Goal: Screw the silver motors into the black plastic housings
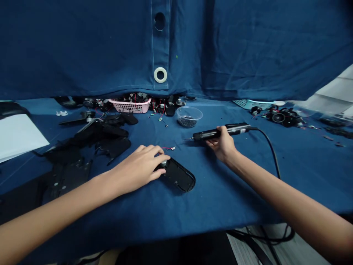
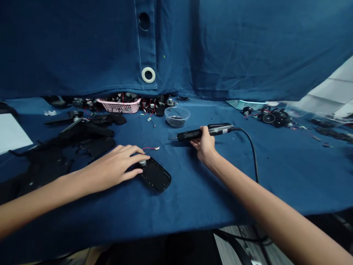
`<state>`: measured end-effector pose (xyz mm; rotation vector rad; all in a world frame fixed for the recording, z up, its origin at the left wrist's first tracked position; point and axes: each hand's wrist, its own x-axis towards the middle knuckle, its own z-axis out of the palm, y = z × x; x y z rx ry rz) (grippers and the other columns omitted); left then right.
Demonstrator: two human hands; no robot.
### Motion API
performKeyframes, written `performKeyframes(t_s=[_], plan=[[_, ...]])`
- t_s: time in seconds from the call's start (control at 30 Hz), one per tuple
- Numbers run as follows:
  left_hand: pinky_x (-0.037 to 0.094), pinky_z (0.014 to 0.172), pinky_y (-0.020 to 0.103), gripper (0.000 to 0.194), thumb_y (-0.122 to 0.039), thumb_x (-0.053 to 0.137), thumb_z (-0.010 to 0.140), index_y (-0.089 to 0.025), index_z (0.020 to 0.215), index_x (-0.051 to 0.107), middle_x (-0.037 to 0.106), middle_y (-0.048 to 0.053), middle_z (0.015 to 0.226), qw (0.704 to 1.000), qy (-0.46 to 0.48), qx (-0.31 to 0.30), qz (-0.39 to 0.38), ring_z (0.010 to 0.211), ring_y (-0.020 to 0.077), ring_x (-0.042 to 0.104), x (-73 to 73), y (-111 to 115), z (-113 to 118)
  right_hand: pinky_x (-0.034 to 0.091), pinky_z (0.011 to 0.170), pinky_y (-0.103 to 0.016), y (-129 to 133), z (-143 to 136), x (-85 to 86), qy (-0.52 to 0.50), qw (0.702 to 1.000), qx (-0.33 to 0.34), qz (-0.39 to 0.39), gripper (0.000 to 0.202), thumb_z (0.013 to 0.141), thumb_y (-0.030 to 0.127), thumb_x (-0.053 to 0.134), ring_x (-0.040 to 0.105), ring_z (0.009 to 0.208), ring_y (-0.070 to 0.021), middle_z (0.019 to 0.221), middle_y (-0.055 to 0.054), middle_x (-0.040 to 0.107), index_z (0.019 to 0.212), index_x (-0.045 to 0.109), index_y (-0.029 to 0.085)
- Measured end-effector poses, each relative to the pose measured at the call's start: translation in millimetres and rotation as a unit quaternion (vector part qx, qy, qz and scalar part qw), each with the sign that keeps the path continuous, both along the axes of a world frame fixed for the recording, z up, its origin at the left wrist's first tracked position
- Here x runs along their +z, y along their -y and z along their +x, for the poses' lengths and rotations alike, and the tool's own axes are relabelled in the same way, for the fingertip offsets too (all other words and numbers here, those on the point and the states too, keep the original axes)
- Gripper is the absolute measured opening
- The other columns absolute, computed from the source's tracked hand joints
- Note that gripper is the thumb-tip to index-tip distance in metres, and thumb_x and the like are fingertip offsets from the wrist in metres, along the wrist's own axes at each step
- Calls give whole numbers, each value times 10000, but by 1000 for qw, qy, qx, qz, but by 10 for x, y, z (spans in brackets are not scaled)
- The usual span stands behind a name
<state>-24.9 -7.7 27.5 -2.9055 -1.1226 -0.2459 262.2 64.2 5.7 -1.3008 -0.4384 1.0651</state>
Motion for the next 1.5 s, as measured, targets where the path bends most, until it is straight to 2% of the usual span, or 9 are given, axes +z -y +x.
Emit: performKeyframes(t_s=[0.23, 0.37, 0.47, 0.57, 0.73, 0.83, 0.93, 1.27, 1.5], plan=[[437, 902, 361, 210, -306, 475, 995, -189, 1127, 587, 616, 47, 1093, 999, 34, 22, -28, 1004, 209, 592, -115, -147, 212, 413, 408, -105, -190, 74, 427, -162, 983, -20, 83, 191, 870, 325, 606, 543, 586, -69, 753, 7, 527, 879, 455, 208], [442, 846, 357, 219, -346, 507, 979, -170, 1079, 590, 627, 42, 1038, 998, 25, 43, -23, 931, 209, 598, -102, -189, 376, 414, 426, -99, -270, 126, 646, -183, 968, 8, 174, 174, 874, 326, 579, 551, 611, -56, 768, 13, 532, 839, 462, 201], [429, 821, 354, 316, -454, 464, 981, -182, 1075, 594, 644, 29, 979, 998, 35, 44, -43, 899, 204, 600, -28, -335, 423, 379, 405, -116, -263, 162, 687, -178, 961, 20, 211, 172, 859, 286, 563, 498, 553, -40, 691, 48, 479, 767, 446, 199], [423, 811, 328, 342, -471, 451, 980, -184, 1096, 594, 652, 24, 929, 995, 80, 50, -29, 883, 191, 597, 97, -723, 500, 313, 366, -149, -223, 163, 612, -149, 964, 9, 220, 158, 830, 219, 553, 441, 505, -44, 634, 60, 413, 724, 437, 199], [412, 816, 292, 245, -310, 505, 947, -141, 1059, 641, 671, 85, 1010, 994, 86, 48, 39, 913, 187, 592, 341, -1735, 926, 345, 388, -181, -167, 157, 387, -101, 972, -4, 211, 137, 779, 193, 578, 428, 512, -50, 656, 38, 448, 687, 476, 189], [418, 775, 275, 219, -268, 566, 884, -143, 1001, 702, 707, 79, 968, 998, 0, 46, -38, 855, 181, 610, 406, -2240, 1282, 327, 375, -184, -159, 189, 313, -75, 976, -1, 206, 123, 774, 193, 582, 422, 509, -55, 662, 30, 463, 681, 502, 197], [422, 698, 245, 143, -181, 659, 749, -140, 851, 750, 726, 53, 820, 990, -78, 32, -116, 721, 157, 608, 366, -2527, 1556, 292, 347, -180, -170, 229, 283, -74, 976, -4, 202, 126, 754, 198, 610, 404, 501, -51, 666, 33, 445, 693, 501, 181], [426, 685, 267, 145, -217, 690, 613, -147, 726, 749, 664, 24, 618, 973, -149, 45, -169, 690, 186, 580, 160, -2713, 1750, 291, 375, -177, -196, 285, 246, -89, 981, 23, 170, 176, 746, 247, 629, 378, 512, -62, 647, 46, 402, 723, 462, 193], [389, 660, 230, 153, -225, 610, 672, -163, 772, 707, 680, 13, 735, 988, -65, 14, -139, 681, 141, 557, 188, -2713, 1678, 299, 381, -176, -195, 289, 227, -74, 980, 34, 179, 193, 750, 264, 639, 378, 510, -60, 656, 50, 378, 736, 461, 193]])
